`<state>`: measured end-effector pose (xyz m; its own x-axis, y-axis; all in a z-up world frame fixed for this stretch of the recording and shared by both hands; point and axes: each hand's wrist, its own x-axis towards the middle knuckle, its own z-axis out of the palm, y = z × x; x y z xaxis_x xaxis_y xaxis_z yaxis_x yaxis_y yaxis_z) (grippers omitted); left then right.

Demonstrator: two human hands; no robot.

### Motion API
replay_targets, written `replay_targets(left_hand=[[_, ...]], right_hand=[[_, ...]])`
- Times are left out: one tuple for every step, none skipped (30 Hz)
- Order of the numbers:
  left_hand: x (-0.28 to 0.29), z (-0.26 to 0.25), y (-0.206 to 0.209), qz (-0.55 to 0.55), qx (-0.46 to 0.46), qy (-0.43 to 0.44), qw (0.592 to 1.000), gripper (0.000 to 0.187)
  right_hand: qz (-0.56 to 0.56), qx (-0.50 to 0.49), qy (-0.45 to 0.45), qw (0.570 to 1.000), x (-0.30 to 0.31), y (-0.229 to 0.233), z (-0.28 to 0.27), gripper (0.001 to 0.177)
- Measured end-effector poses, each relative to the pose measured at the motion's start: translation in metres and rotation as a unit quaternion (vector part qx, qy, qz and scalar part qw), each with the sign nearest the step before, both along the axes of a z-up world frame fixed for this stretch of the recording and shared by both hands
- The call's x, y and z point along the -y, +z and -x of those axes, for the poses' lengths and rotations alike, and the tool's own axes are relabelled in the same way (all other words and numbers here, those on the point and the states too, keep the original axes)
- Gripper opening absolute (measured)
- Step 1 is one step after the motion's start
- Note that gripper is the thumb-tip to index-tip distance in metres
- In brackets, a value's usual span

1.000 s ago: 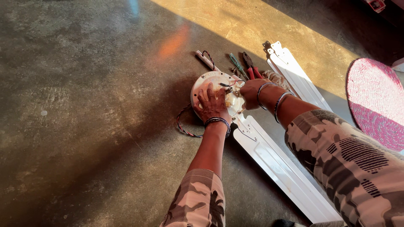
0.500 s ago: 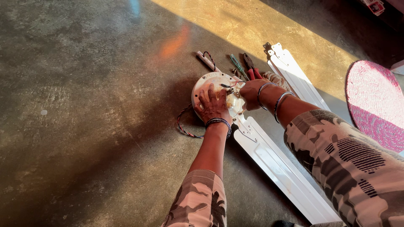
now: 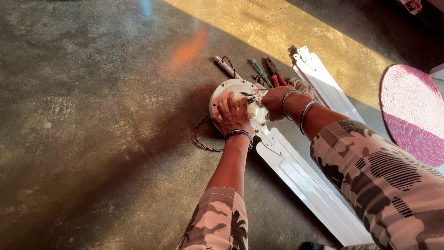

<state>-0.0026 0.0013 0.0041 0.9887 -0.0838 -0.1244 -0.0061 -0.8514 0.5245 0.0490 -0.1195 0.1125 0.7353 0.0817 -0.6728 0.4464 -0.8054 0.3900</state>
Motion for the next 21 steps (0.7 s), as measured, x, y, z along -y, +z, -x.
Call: replay_targets(left_hand=[[0.0,0.0,0.0,-0.002,0.0,-0.001,1.0,0.086],[0.0,0.0,0.001,-0.003,0.0,-0.001,1.0,0.086],[0.0,0.0,0.001,-0.005,0.0,-0.001,1.0,0.085],[-0.001,-0.001,0.002,-0.006,-0.002,-0.002,1.0,0.085],[-0.001,-0.001,0.003,-0.007,-0.004,-0.003,1.0,0.085],[-0.001,-0.001,0.004,-0.008,-0.006,-0.003,1.0,0.085],[-0.001,-0.001,0.004,-0.007,-0.011,-0.003,1.0,0.084],[-0.001,0.0,0.005,-0.006,-0.016,-0.002,1.0,0.083],[-0.001,0.0,0.005,-0.005,-0.021,-0.002,1.0,0.082],[-0.001,0.0,0.006,-0.009,-0.021,-0.002,1.0,0.082],[0.0,-0.001,0.006,-0.014,-0.021,-0.002,1.0,0.083],[0.0,-0.001,0.005,-0.018,-0.02,-0.003,1.0,0.083],[0.0,-0.001,0.004,-0.018,-0.02,-0.003,1.0,0.082],[0.0,-0.001,0.002,-0.017,-0.02,-0.003,1.0,0.081],[0.001,-0.003,0.0,-0.016,-0.02,-0.003,1.0,0.08],[0.002,-0.004,-0.003,-0.014,-0.011,0.0,1.0,0.079],[0.003,-0.005,-0.006,-0.011,-0.002,0.004,1.0,0.077],[0.003,-0.006,-0.01,-0.008,0.006,0.007,1.0,0.076],[0.004,-0.007,-0.014,-0.008,0.004,0.006,1.0,0.075],[0.004,-0.008,-0.018,-0.009,0.003,0.006,1.0,0.075],[0.005,-0.009,-0.02,-0.008,0.002,0.004,1.0,0.074]], right_hand=[[0.0,0.001,-0.002,1.0,0.0,0.0,0.0,0.028],[0.0,0.002,-0.004,1.0,-0.001,0.001,0.001,0.028],[-0.001,0.003,-0.005,1.0,-0.002,0.001,0.001,0.028],[0.0,0.002,-0.002,1.0,-0.002,0.002,0.002,0.029],[-0.001,0.001,0.001,1.0,-0.002,0.003,0.002,0.03],[-0.001,0.0,0.003,1.0,-0.003,0.004,0.003,0.03],[-0.003,0.003,0.002,1.0,-0.003,0.005,0.004,0.03],[-0.005,0.007,0.001,1.0,-0.004,0.006,0.005,0.029],[-0.007,0.01,-0.001,1.0,-0.004,0.007,0.007,0.029],[-0.007,0.014,-0.006,1.0,-0.005,0.008,0.008,0.029],[-0.007,0.018,-0.011,1.0,-0.005,0.008,0.011,0.029],[-0.007,0.021,-0.016,1.0,-0.006,0.009,0.013,0.029],[-0.01,0.023,-0.017,1.0,-0.006,0.009,0.015,0.028],[-0.013,0.025,-0.018,0.999,-0.006,0.008,0.018,0.028],[-0.015,0.028,-0.019,0.999,-0.004,0.009,0.02,0.027],[-0.029,0.044,-0.022,0.998,-0.002,0.008,0.023,0.027],[-0.043,0.06,-0.025,0.997,0.001,0.007,0.027,0.026],[-0.056,0.076,-0.028,0.995,0.005,0.006,0.032,0.026],[-0.07,0.093,-0.031,0.993,0.009,0.004,0.038,0.025],[-0.084,0.109,-0.033,0.99,0.014,0.001,0.045,0.025],[-0.097,0.127,-0.036,0.987,0.018,-0.003,0.052,0.025]])
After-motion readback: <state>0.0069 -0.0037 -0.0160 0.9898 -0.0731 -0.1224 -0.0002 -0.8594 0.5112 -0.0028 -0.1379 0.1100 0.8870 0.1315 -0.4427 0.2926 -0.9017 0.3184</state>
